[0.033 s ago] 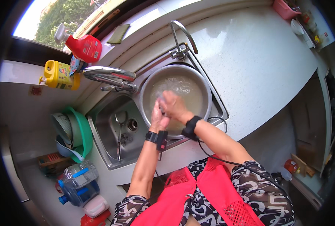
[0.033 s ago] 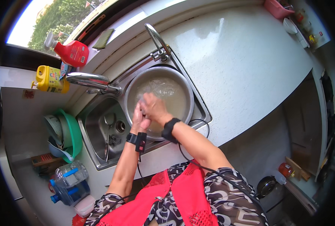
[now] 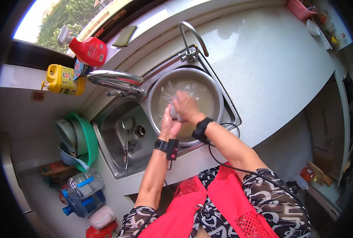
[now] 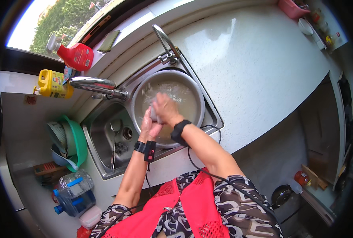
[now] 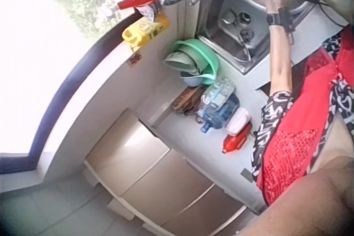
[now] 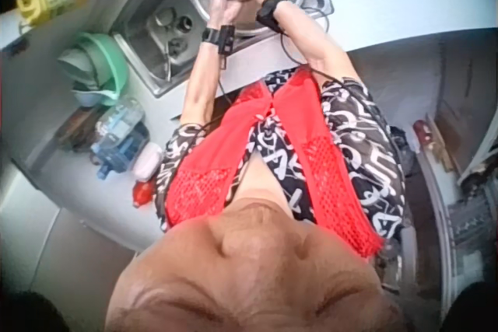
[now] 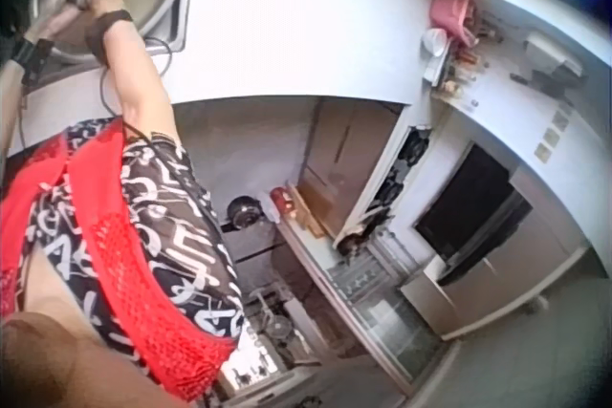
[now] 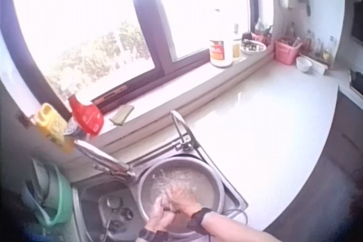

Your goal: The person wipes the countertop with a cloth, washes the cloth in a basin of water in the sink, and then uses it to wipe the range hood, tiles, and stovetop.

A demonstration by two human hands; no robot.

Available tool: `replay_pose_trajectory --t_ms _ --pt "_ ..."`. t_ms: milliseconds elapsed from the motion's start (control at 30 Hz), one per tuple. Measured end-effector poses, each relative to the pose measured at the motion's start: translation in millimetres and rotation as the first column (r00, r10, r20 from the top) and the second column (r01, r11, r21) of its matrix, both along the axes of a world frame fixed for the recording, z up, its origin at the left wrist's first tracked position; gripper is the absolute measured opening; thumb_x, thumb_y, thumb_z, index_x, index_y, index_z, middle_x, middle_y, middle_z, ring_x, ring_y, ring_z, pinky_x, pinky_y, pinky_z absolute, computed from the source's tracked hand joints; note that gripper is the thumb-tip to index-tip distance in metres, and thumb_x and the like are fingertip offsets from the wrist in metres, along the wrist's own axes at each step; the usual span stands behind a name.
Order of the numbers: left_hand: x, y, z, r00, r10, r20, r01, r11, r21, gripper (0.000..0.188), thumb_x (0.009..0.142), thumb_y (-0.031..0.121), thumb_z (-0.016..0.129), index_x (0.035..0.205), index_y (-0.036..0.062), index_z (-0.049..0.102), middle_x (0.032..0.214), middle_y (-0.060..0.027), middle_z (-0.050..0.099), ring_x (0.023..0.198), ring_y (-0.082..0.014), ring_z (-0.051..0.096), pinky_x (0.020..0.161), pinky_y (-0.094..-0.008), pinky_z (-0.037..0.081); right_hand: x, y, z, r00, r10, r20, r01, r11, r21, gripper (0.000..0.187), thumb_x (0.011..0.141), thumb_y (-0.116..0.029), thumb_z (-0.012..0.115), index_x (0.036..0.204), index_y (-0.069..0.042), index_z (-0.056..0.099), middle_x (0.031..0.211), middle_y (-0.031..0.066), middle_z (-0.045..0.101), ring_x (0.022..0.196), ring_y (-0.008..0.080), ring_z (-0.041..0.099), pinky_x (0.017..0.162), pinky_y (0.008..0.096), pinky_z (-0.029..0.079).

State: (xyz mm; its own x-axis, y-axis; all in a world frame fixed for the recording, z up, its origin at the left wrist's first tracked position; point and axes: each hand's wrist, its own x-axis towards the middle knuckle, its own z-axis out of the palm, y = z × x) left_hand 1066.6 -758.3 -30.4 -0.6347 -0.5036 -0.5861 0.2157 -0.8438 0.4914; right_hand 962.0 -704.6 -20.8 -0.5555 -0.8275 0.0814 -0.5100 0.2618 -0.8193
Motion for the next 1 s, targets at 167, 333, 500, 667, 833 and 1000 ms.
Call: replay_pose_trajectory --t_ms 167,333,500,667,833,1000 --pt "-14.0 -0.1 9.3 1.0 -0.015 -0.007 0.016 0.998 0.059 0.038 0.102 0.029 0.041 0.128 0.0042 0.051 0.127 -0.0108 0.057 0.118 -0.0271 0.056 0.105 -0.0462 0.044 -14.6 4.6 -19.2 0.99 -0.112 0.091 0.125 0.98 -0.156 0.026 0.094 -0.027 0.053 0.109 -0.007 0.055 0.101 0.0197 0.059 0.09 0.0422 0.061 0.076 0.0505 0.051" --pt "10.5 -10.6 4.7 1.0 0.023 0.001 -0.023 0.997 0.078 0.032 0.093 0.013 0.047 0.122 0.0033 0.054 0.119 -0.0117 0.061 0.113 -0.0272 0.059 0.102 -0.0448 0.047 25.6 17.8 26.0 0.995 0.09 -0.034 -0.094 0.978 -0.187 0.02 0.094 -0.024 0.053 0.107 -0.009 0.054 0.101 0.0194 0.057 0.086 0.0415 0.061 0.073 0.0498 0.052" --pt "9.0 -7.4 -4.0 0.987 -0.153 -0.053 0.143 0.977 -0.155 0.03 0.093 0.01 0.054 0.122 0.0024 0.055 0.127 -0.0115 0.056 0.117 -0.029 0.055 0.101 -0.0478 0.045 -29.4 14.1 -17.8 0.97 -0.233 -0.064 0.24 0.956 0.166 0.024 0.094 -0.026 0.054 0.11 -0.007 0.051 0.102 0.0211 0.053 0.088 0.0429 0.061 0.071 0.0493 0.053" --pt "42.7 -28.3 10.4 0.922 -0.047 0.384 0.159 0.951 -0.266 0.041 0.092 0.021 0.065 0.129 0.0113 0.051 0.124 -0.0057 0.055 0.113 -0.0252 0.054 0.094 -0.0421 0.044 -28.9 41.0 -26.7 0.966 -0.155 -0.207 0.2 0.955 0.218 0.021 0.09 -0.015 0.055 0.109 -0.009 0.052 0.114 0.0229 0.048 0.103 0.0422 0.056 0.078 0.0484 0.053" --pt "44.4 -30.7 11.9 0.838 -0.107 0.536 0.363 0.842 -0.399 0.046 0.089 0.023 0.068 0.13 0.0086 0.052 0.12 -0.0048 0.057 0.107 -0.018 0.056 0.084 -0.0315 0.044 -36.7 40.7 -31.0 0.869 0.399 -0.294 -0.376 0.917 0.131 0.023 0.083 -0.007 0.057 0.105 -0.01 0.057 0.119 0.0229 0.047 0.108 0.041 0.054 0.083 0.0458 0.053" --pt "46.0 -34.1 11.1 0.807 -0.128 0.577 0.471 0.73 -0.496 0.046 0.087 0.014 0.068 0.129 0.0046 0.052 0.124 -0.0071 0.057 0.109 -0.0178 0.057 0.088 -0.0305 0.045 -14.4 34.2 -17.3 0.865 0.371 -0.337 -0.272 0.912 0.306 0.024 0.08 -0.007 0.06 0.105 -0.009 0.061 0.115 0.0164 0.053 0.101 0.0374 0.059 0.082 0.045 0.054"
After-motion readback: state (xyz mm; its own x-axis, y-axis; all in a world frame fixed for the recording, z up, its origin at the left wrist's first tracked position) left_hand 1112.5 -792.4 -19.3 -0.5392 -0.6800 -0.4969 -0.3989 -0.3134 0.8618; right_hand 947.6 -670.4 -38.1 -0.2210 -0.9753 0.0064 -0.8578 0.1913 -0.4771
